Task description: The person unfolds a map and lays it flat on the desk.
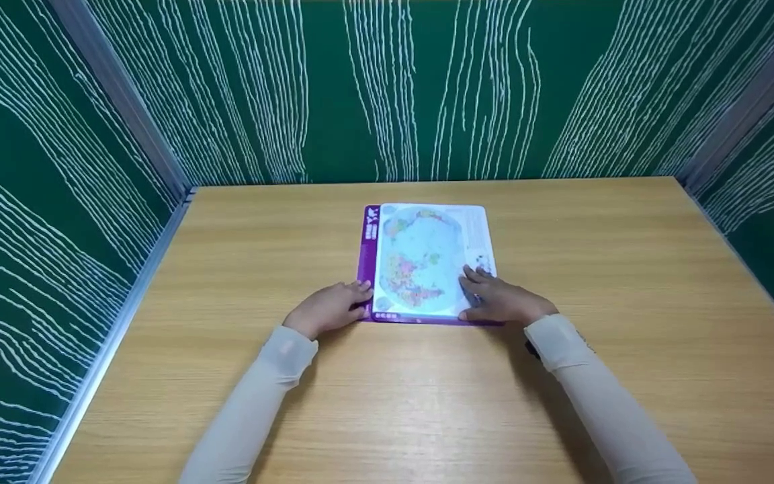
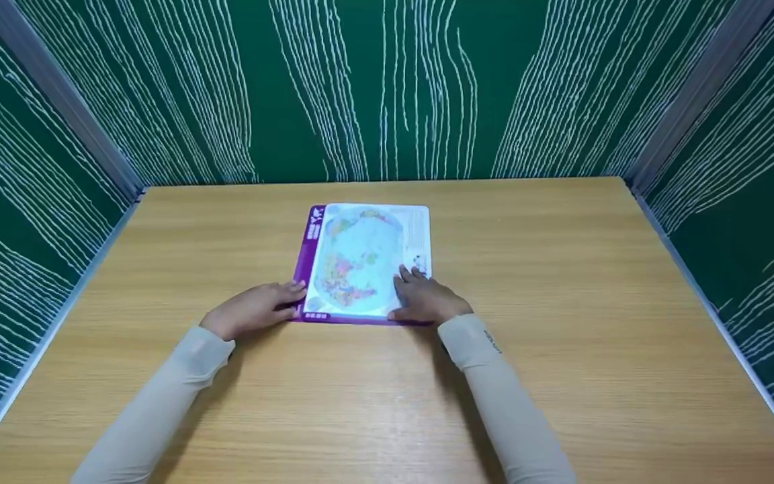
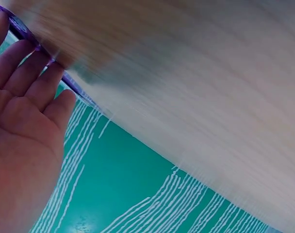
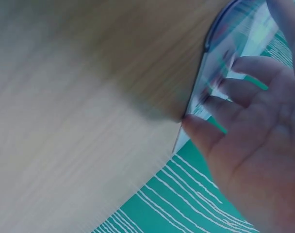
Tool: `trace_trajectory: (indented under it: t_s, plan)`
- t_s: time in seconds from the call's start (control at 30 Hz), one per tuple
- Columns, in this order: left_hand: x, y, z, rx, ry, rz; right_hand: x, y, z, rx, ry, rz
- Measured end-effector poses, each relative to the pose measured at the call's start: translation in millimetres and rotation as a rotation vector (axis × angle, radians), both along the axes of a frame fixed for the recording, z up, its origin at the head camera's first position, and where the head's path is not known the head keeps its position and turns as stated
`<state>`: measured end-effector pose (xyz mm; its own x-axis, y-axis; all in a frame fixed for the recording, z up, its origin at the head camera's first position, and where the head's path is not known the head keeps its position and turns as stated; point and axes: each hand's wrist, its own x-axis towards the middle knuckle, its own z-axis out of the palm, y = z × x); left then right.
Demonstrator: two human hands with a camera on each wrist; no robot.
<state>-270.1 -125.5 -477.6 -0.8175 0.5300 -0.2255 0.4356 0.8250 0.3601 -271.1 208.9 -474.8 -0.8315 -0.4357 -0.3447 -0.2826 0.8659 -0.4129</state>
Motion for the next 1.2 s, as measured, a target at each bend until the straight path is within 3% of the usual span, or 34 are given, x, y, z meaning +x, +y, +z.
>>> trace_trajectory:
  t_s: [0.33, 0.77, 1.03, 1.2]
  plan:
    - [8.5, 10.4, 2.3, -0.047, 0.07, -0.039, -9.2, 12.0, -0.7, -0.042, -0.005, 0.011]
    - [11.0, 13.3, 0.3, -0.044, 0.068, -0.015, -13.1, 14.4, -0.4, -0.041, -0.014, -0.013]
    - [8.8, 11.4, -2.8, 0.007, 0.068, -0.036, -13.1, 14.4, -0.8, -0.048, -0.018, -0.024]
    - [4.1, 11.4, -4.3, 0.008, 0.025, -0.038, -12.6, 15.2, -2.3, -0.074, -0.011, -0.01]
